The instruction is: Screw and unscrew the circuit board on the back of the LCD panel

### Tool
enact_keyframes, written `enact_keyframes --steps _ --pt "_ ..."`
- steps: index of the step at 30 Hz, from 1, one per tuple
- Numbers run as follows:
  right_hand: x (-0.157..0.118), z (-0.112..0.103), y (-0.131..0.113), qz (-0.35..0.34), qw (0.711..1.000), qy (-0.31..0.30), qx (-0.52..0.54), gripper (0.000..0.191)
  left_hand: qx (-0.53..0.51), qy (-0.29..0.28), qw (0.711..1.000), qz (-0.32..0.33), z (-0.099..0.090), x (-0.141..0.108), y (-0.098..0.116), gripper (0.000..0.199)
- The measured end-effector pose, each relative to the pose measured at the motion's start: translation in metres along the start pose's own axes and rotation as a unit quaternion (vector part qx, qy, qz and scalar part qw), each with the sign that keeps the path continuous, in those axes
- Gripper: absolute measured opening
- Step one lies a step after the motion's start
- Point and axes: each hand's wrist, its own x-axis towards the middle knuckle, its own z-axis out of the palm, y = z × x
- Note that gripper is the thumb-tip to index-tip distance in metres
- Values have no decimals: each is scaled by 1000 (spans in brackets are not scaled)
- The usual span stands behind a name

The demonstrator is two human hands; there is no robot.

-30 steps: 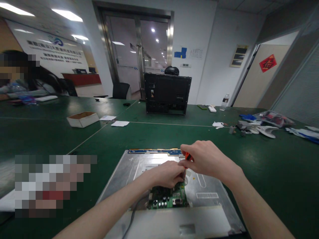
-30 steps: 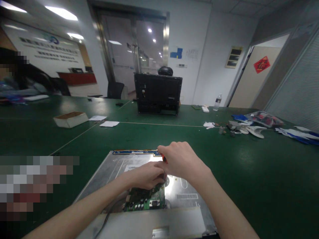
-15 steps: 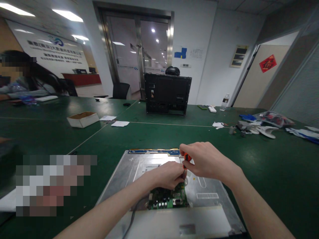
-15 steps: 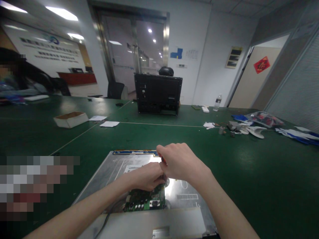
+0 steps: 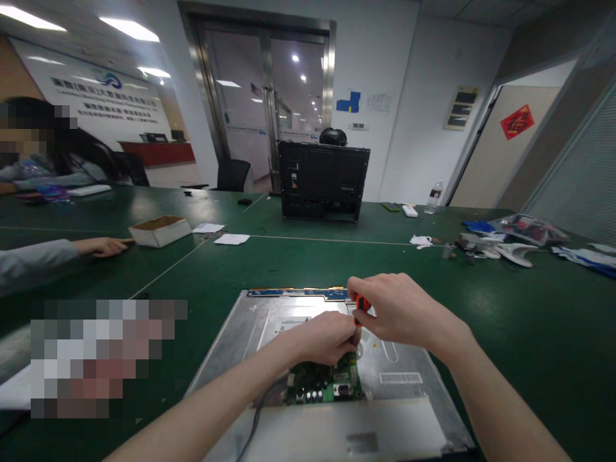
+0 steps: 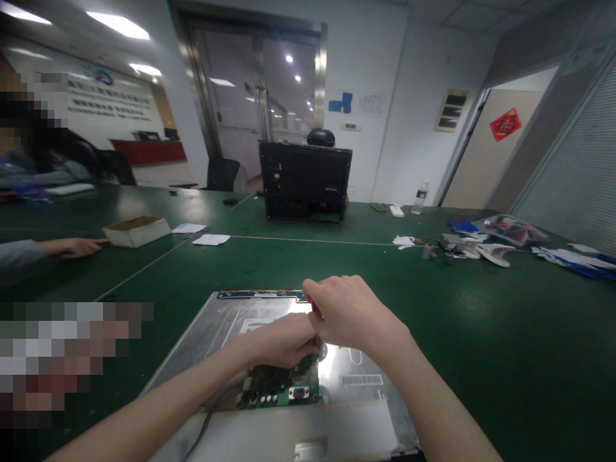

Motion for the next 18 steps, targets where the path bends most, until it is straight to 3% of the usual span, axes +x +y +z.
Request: enact_keyframes --steps 18 --pt "-1 0 -1 -3 1000 -6 0 9 -7 4 1000 0 -2 -1 1 7"
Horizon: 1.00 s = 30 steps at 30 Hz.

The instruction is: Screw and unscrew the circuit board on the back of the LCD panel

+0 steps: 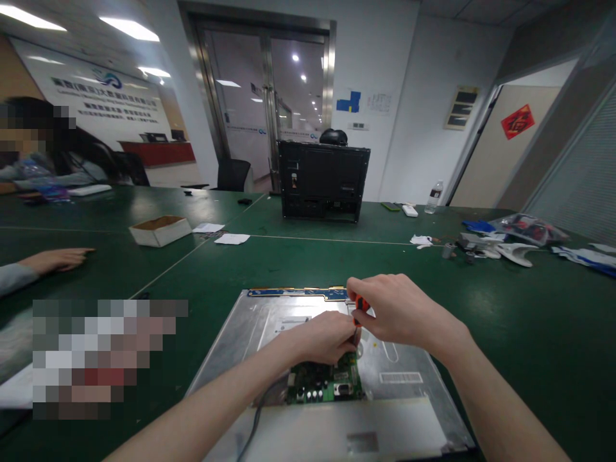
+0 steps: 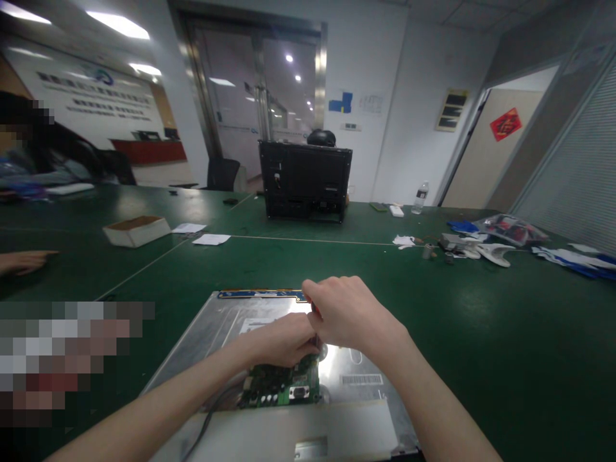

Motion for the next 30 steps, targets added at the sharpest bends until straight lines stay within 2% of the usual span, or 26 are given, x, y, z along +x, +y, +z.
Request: enact_keyframes --steps 14,30 --pt "0 -1 -1 6 1000 -5 4 10 -49 -12 999 17 0 0 -4 16" --pt "-1 -1 1 -2 1000 -4 4 11 -7 -4 1000 11 2 0 -4 10"
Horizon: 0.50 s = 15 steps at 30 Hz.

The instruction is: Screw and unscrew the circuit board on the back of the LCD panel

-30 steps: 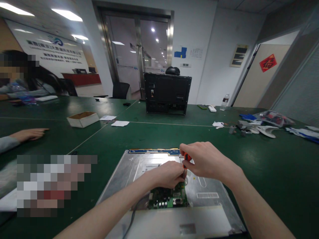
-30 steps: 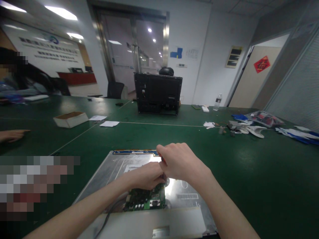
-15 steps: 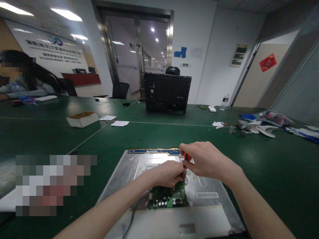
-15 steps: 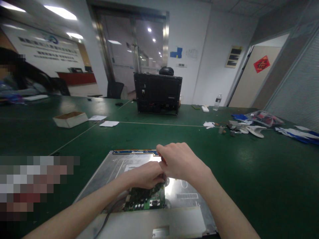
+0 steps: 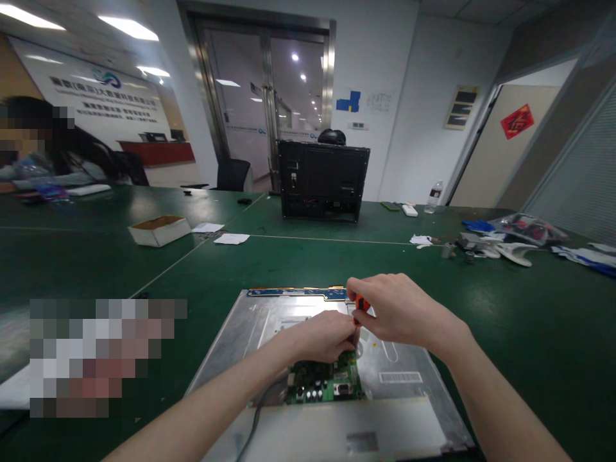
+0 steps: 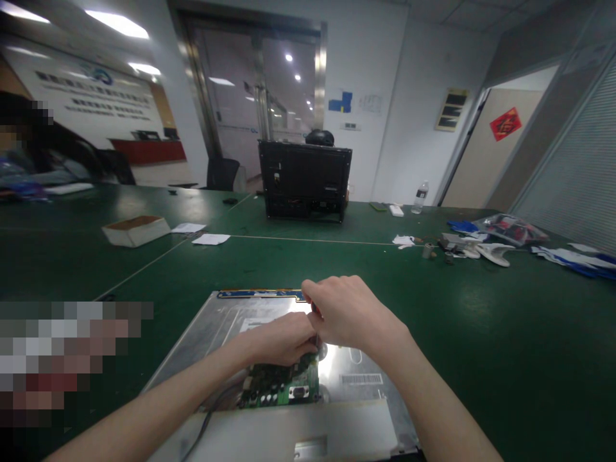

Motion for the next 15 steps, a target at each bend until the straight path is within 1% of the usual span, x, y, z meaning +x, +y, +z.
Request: enact_keyframes --steps 8,15 --pt "0 -1 -1 -4 1000 4 11 10 37 3 999 -7 -1 0 3 5" --pt "1 -1 -1 0 1000 -4 12 10 28 1 1000 -8 -1 0 3 6"
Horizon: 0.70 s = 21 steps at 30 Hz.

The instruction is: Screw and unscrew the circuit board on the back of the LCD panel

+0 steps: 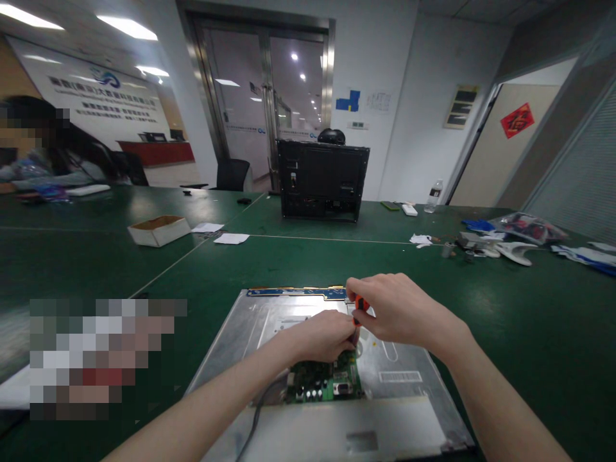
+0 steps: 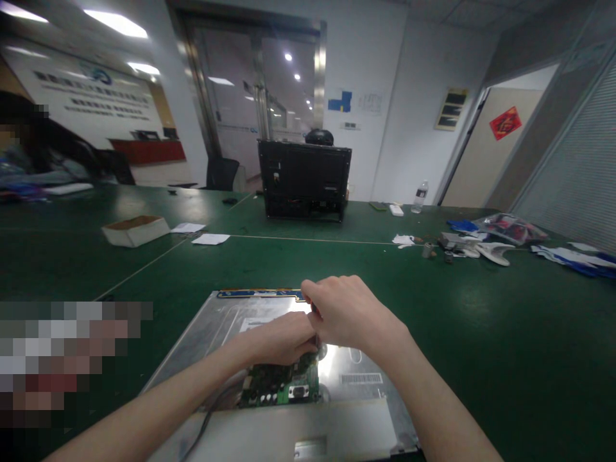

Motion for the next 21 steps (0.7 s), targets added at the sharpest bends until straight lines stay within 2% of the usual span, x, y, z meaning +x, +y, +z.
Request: enact_keyframes --steps 21 --pt "2 2 -1 18 1000 -10 -15 9 -45 -5 999 2 -3 0 0 14"
